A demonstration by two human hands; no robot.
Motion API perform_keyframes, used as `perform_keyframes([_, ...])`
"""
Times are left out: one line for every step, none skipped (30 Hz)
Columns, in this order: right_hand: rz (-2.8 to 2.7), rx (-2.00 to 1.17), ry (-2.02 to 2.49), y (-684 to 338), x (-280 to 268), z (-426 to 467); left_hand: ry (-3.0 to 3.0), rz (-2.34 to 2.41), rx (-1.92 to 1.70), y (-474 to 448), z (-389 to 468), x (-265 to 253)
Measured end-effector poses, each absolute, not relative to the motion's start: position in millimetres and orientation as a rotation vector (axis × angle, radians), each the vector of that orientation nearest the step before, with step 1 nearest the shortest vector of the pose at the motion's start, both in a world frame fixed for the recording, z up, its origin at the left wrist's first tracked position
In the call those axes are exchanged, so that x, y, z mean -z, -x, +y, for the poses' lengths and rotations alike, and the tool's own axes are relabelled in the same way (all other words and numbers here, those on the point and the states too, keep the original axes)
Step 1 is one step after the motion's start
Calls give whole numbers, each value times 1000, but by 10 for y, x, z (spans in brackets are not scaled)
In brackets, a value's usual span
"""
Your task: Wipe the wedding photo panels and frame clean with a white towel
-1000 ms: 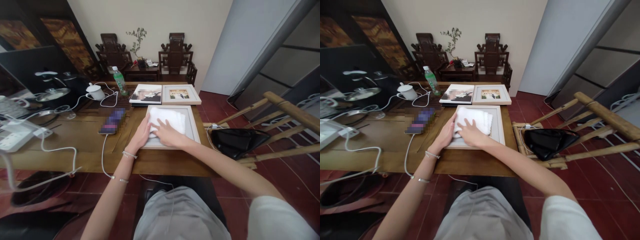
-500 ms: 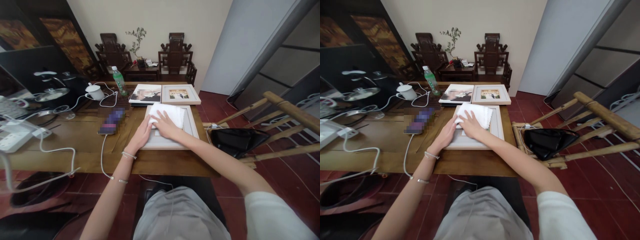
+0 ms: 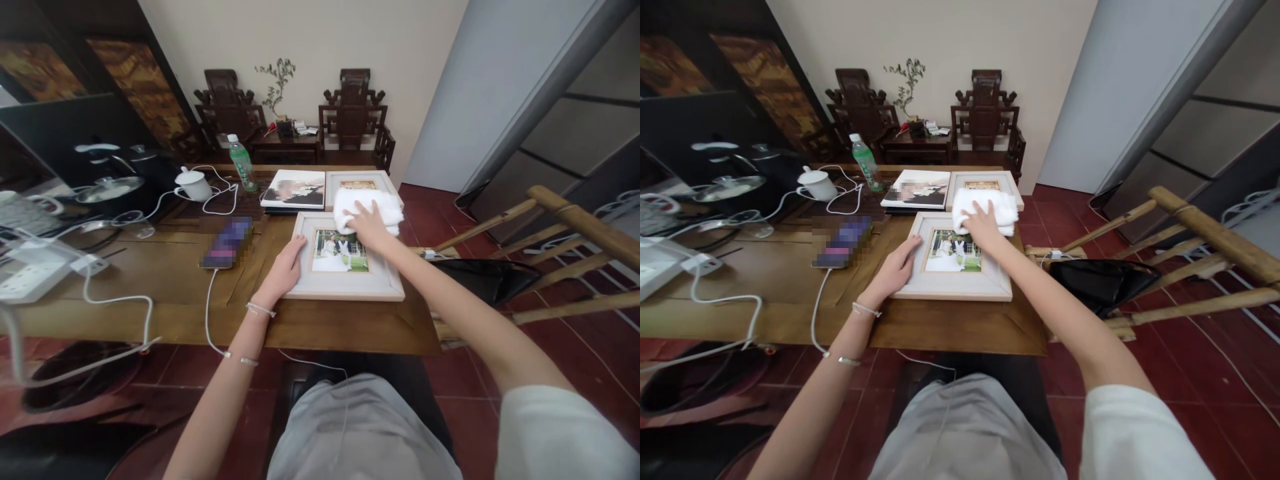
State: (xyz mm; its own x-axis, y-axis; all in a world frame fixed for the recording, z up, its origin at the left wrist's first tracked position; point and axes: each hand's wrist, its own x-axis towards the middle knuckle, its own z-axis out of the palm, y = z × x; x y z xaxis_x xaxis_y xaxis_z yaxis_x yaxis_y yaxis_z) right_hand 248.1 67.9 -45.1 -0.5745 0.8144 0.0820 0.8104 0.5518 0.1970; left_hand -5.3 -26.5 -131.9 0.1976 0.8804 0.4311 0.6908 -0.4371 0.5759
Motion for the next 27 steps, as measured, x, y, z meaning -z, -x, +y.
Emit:
perform_keyframes([2726,-333,-1466,-2613,429,679,-2222,1495,-1082,53,-257,1330])
perform_keyframes([2705,-334,-1487,-2735,407,669,-2227,1492,-1087,54,-247,1341])
perform_keyframes([2687,-333,-1504,-2841,389,646,-2233,1488,-1090,55,-239,1353])
perform_keyframes([2672,-331,-1508,-2928,375,606,-2239,1483,-1094,57,-231,1365])
perform_keyframes([2659,-332,-1500,-2992,368,545,-2244,1479,-1098,60,-225,1375])
perform_keyframes([2650,-338,-1481,-3034,367,462,-2247,1476,-1103,62,-221,1383])
perform_keyframes([2644,-343,-1456,-3058,370,358,-2250,1475,-1108,63,-218,1389])
perform_keyframes([2639,-343,-1430,-3067,376,233,-2255,1475,-1113,64,-216,1393])
perform_keyframes([2638,-335,-1407,-3068,380,92,-2262,1475,-1115,64,-215,1396])
perform_keyframes([2643,-310,-1388,-3065,380,-60,-2270,1476,-1115,64,-215,1396])
perform_keyframes([2650,-264,-1366,-3061,372,-218,-2277,1475,-1114,64,-216,1396])
perform_keyframes([2666,-206,-1337,-3057,355,-375,-2282,1472,-1112,64,-217,1395])
perform_keyframes([2685,-139,-1300,-3053,327,-525,-2284,1469,-1110,65,-218,1394])
perform_keyframes([2713,-68,-1257,-3047,292,-663,-2282,1467,-1109,65,-220,1392])
perform_keyframes([2750,4,-1205,-3035,252,-783,-2278,1465,-1108,66,-222,1389])
perform_keyframes([2793,76,-1147,-3015,213,-881,-2274,1463,-1106,68,-225,1385])
perform_keyframes([2840,141,-1087,-2986,181,-953,-2270,1461,-1104,69,-228,1381])
perform_keyframes([2884,196,-1032,-2950,161,-993,-2267,1461,-1103,70,-232,1375])
perform_keyframes([2919,235,-991,-2908,157,-1000,-2265,1461,-1100,71,-236,1368])
perform_keyframes([2940,256,-976,-2865,172,-973,-2264,1462,-1097,71,-240,1360])
perform_keyframes([2945,263,-983,-2823,204,-911,-2263,1464,-1094,71,-244,1352])
perform_keyframes([2938,256,-1011,-2786,248,-816,-2259,1468,-1093,71,-248,1344])
perform_keyframes([2926,234,-1055,-2756,300,-693,-2255,1473,-1091,71,-251,1336])
perform_keyframes([2907,204,-1108,-2733,353,-548,-2249,1476,-1091,71,-253,1329])
perform_keyframes([2903,153,-1170,-2719,401,-388,-2243,1478,-1092,70,-255,1323])
perform_keyframes([2900,88,-1242,-2710,438,-221,-2239,1478,-1091,70,-256,1317])
perform_keyframes([2894,23,-1320,-2705,463,-57,-2236,1475,-1089,69,-257,1313])
